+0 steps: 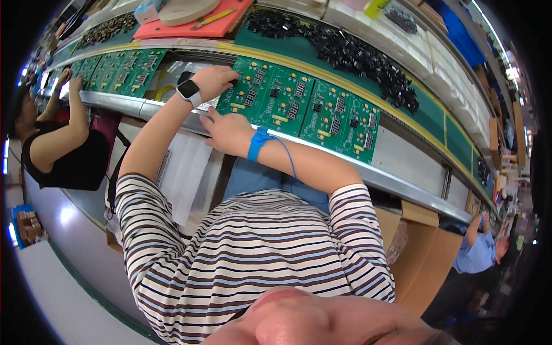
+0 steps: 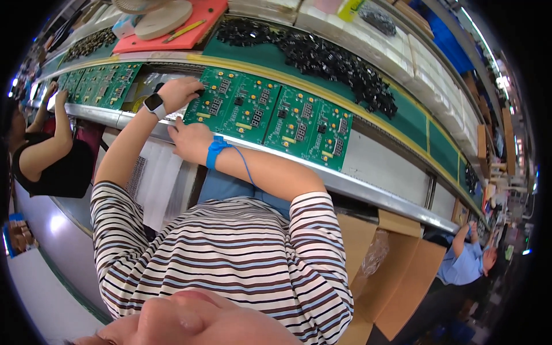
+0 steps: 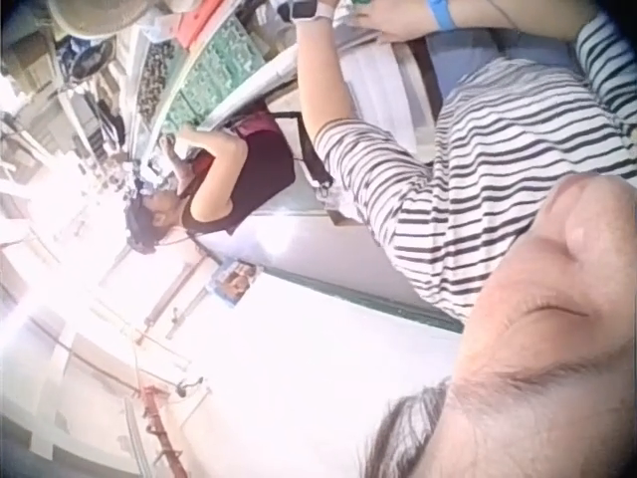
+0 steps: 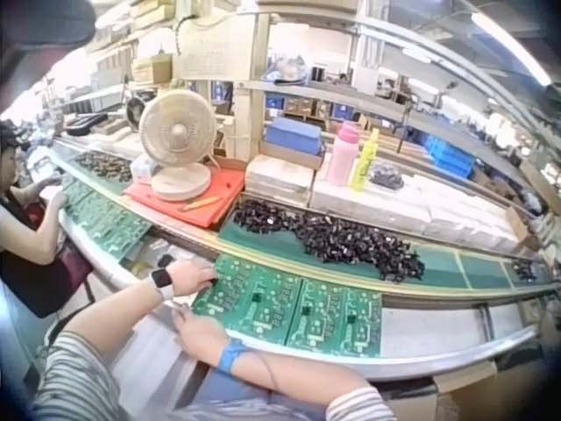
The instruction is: The person places electronic components onto a printed circuit board by hand.
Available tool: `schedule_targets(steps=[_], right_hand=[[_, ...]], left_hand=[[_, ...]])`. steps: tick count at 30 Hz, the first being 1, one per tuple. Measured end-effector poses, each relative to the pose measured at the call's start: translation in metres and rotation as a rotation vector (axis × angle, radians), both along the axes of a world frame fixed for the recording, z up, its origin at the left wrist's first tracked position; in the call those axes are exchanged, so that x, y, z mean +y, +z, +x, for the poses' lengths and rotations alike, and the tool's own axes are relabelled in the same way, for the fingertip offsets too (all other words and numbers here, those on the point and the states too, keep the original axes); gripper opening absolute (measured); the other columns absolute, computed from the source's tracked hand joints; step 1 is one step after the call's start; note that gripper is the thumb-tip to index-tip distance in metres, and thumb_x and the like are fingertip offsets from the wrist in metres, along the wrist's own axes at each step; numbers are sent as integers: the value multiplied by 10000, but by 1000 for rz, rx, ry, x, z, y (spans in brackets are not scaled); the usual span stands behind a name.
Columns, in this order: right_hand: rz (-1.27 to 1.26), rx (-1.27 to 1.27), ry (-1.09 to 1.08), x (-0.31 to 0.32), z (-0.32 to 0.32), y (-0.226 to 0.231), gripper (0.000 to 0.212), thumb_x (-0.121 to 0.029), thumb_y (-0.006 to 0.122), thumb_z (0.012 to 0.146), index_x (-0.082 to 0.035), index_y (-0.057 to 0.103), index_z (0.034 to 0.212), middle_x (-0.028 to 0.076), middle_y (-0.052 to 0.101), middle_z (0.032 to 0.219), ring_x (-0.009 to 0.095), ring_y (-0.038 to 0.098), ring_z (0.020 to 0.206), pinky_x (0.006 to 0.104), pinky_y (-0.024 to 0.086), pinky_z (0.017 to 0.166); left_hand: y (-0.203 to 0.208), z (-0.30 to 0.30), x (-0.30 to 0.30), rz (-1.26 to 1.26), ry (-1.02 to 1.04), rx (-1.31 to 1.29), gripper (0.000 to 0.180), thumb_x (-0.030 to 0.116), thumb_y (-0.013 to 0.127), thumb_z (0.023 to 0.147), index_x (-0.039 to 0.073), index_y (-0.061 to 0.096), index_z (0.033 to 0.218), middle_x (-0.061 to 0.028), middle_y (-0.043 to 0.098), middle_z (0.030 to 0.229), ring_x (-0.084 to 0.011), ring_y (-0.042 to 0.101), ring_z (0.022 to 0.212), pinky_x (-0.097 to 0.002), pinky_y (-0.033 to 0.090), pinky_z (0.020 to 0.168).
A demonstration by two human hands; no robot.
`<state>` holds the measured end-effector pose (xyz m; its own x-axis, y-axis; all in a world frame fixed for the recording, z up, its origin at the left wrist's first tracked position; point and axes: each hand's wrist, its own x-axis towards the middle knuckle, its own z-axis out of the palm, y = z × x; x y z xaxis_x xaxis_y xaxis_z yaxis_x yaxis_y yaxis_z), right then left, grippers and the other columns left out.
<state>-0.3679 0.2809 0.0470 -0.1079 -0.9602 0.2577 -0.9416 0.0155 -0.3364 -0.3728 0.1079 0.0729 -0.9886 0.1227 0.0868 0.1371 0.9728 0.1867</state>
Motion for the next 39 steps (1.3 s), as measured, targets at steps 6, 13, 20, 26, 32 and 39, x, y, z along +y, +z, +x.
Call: schedule_targets(steps=[6, 13, 20, 26, 32, 39], right_hand=[[48, 6, -84, 2, 0, 2, 595, -358, 741, 685, -32, 537, 1138, 152, 584, 988, 286, 657, 705, 409, 518, 588], [146, 76, -93, 88, -28, 17, 575, -386, 657, 792, -45, 492, 1224, 154, 513, 1278, 308, 651, 711, 374, 541, 602], [239, -15, -334, 192, -52, 34, 484, -293, 674, 799, -61, 551, 1207, 130, 550, 1281, 297, 644, 894, 356, 531, 736], [202, -87, -675, 282, -67, 35, 363, -223, 651, 835, -24, 590, 1132, 142, 587, 1231, 331, 610, 1029, 364, 511, 831], [147, -74, -1082, 379, -90, 21, 279, -230, 589, 896, -6, 627, 1057, 170, 642, 1103, 333, 618, 1003, 378, 500, 832], [85, 103, -1125, 327, -93, 8, 249, -221, 594, 887, -2, 628, 1000, 195, 632, 986, 373, 607, 901, 420, 489, 782]], left_hand=[[-2, 9, 12, 29, 66, -25, 385, 217, 645, 811, 113, 551, 1170, -119, 636, 986, -324, 618, 891, -423, 499, 740], [-4, 60, -30, 116, 335, 181, 386, 247, 637, 843, 78, 547, 1179, -152, 618, 1076, -324, 606, 970, -397, 496, 817], [-47, 148, -205, -60, 843, 420, 460, 355, 616, 859, 19, 565, 1169, -200, 585, 1147, -355, 538, 1084, -417, 422, 947], [-73, 196, -339, -174, 1351, 122, 767, 658, 464, 837, 29, 512, 1274, -250, 509, 1280, -367, 491, 1193, -422, 395, 996], [-84, 219, -400, -160, 1429, -33, 898, 739, 388, 807, 50, 402, 1382, -218, 434, 1381, -380, 415, 1269, -415, 316, 1068], [-77, 211, -378, -97, 1535, -160, 924, 825, 279, 770, 232, 244, 1477, -13, 275, 1520, -348, 207, 1398, -563, 170, 1096]])
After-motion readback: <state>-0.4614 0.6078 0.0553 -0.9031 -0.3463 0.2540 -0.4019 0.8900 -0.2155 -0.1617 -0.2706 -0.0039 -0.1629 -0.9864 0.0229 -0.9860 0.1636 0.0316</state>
